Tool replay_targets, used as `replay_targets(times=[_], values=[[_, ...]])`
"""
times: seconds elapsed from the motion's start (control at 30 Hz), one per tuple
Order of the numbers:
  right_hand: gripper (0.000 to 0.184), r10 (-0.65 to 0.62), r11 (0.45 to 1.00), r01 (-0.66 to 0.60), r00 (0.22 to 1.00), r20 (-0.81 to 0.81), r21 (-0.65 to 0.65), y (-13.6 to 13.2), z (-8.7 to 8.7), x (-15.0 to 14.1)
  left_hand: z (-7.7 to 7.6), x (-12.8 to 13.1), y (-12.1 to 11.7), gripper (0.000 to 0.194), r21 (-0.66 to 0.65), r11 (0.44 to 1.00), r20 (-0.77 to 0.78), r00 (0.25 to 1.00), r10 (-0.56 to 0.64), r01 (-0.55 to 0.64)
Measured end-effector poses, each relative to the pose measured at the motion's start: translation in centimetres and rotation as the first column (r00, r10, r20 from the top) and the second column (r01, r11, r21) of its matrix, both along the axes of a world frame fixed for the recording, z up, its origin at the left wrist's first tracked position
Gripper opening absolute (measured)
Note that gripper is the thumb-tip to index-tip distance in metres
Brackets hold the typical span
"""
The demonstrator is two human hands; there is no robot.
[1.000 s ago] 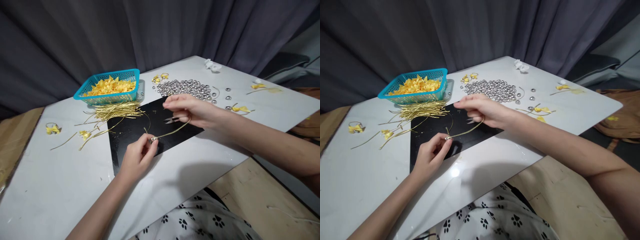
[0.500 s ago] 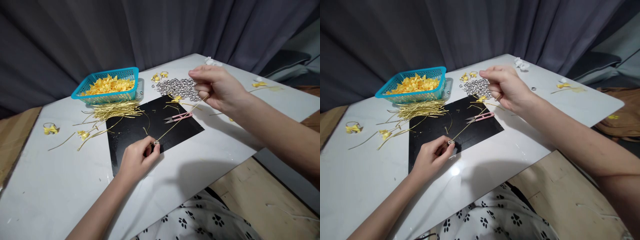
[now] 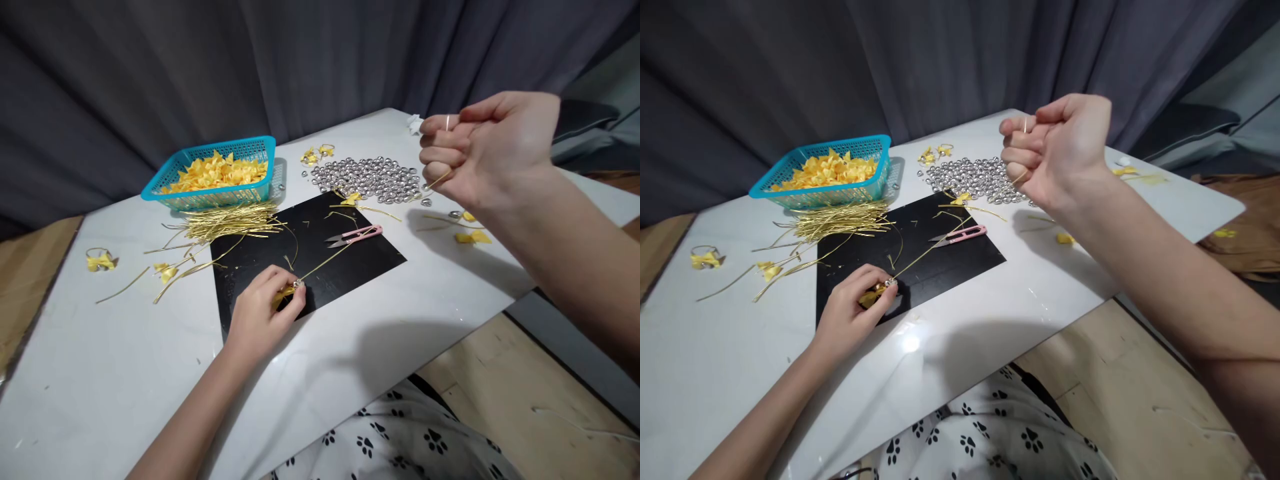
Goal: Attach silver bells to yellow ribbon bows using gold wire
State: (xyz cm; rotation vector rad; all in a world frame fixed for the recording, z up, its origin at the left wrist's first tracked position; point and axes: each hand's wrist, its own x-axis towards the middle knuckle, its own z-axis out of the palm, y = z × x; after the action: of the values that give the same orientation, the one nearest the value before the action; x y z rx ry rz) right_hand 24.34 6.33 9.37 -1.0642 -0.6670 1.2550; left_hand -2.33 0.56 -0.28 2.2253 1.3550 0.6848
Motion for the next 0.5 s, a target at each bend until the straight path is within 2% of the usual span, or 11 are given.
replay_targets(times=[0.1, 0.23, 0.37, 0.43, 0.5], values=[[0.024, 0.068, 0.996, -0.067, 0.997, 0.019, -0.054, -0.4, 0.3, -0.3, 0.0, -0.5, 0.3, 0.015, 0.061, 0.998, -0.020, 0.999, -0.027, 0.028], [0.030, 0.159, 0.985, -0.151, 0.983, 0.093, -0.082, -1.2, 1.0, -0.3, 0.1, -1.0, 0.6, 0.016, 0.159, 0.985, 0.001, 0.997, -0.074, 0.073], [0.033, 0.240, 0.968, -0.215, 0.943, 0.229, -0.132, -2.3, 1.6, -0.1, -0.2, -1.2, 0.7, 0.018, 0.122, 0.992, 0.067, 0.997, -0.033, 0.025], [0.037, 0.293, 0.954, -0.256, 0.900, 0.323, -0.153, -2.8, 1.7, 0.2, -0.2, -1.2, 0.8, 0.019, 0.113, 0.994, 0.040, 0.999, 0.001, -0.006], [0.039, 0.340, 0.940, -0.321, 0.851, 0.400, -0.116, -3.1, 1.8, 0.7, -0.2, -1.2, 0.8, 0.022, 0.116, 0.993, -0.018, 0.999, 0.040, -0.038]])
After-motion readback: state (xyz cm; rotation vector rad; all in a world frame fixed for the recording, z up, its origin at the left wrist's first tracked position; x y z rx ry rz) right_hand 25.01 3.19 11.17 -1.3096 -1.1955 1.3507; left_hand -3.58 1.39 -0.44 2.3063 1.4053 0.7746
